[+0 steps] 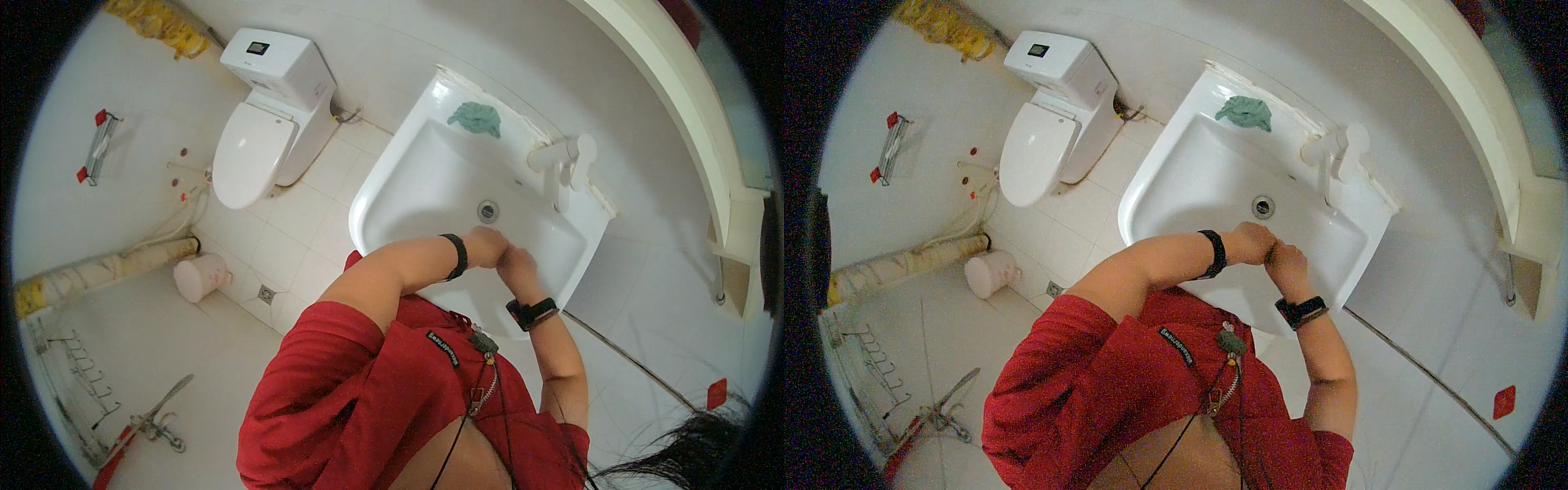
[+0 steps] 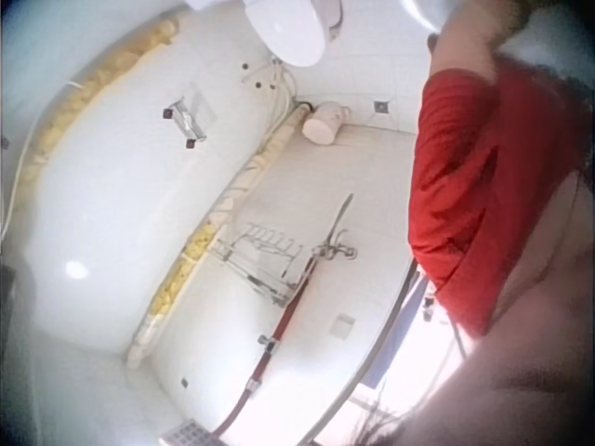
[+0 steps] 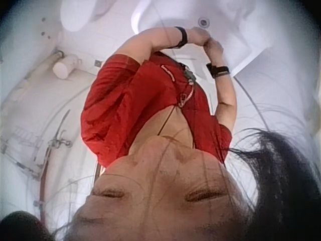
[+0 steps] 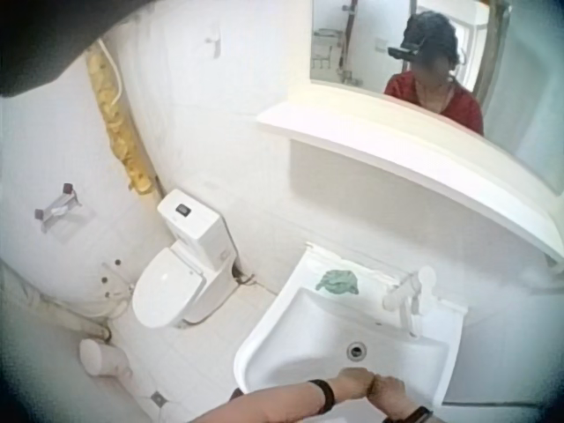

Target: The person wipes the sink basin, faucet, showerhead, wall tiles, and a wall-mounted rack using a green cloth. They move between fixtures and wipe multiple surfaces in sequence.

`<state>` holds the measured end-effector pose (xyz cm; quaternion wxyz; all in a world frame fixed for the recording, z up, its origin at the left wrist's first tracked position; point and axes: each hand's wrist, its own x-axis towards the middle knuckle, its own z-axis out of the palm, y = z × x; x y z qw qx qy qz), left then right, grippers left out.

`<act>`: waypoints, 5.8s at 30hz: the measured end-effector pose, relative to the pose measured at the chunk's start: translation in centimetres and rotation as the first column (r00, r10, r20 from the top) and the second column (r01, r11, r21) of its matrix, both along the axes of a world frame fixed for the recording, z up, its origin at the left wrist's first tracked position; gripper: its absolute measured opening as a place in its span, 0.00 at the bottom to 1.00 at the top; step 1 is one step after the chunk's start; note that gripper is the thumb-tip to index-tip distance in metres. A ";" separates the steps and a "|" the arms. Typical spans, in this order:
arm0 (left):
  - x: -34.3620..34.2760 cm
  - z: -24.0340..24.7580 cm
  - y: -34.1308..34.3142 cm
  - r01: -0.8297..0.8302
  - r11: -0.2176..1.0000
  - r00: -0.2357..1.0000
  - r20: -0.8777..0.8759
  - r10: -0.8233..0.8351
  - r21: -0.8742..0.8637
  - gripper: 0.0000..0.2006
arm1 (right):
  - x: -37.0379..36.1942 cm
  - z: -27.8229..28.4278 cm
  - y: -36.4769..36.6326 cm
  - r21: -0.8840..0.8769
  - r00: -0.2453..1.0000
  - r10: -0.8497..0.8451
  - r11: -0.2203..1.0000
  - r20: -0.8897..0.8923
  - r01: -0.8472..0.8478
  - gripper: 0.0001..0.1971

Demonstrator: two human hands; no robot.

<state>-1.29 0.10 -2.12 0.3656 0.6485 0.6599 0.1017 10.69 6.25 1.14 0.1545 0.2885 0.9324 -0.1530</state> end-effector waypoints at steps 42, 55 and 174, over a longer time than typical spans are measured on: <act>-2.3 0.6 -0.5 -0.017 1.000 0.997 -0.069 0.019 0.018 0.08 | -1.7 -1.6 -0.2 0.127 0.996 0.081 0.988 0.027 -0.084 0.06; -3.1 0.1 0.0 0.369 0.893 0.909 -0.300 -0.290 0.257 0.07 | -1.6 -2.4 -1.8 -0.236 0.941 -0.330 0.911 0.073 0.338 0.11; -17.6 23.8 -70.1 -0.995 -0.098 -0.050 0.790 0.611 0.012 0.08 | -28.2 15.9 -46.9 -0.869 0.873 -0.061 0.144 -0.485 -0.473 0.18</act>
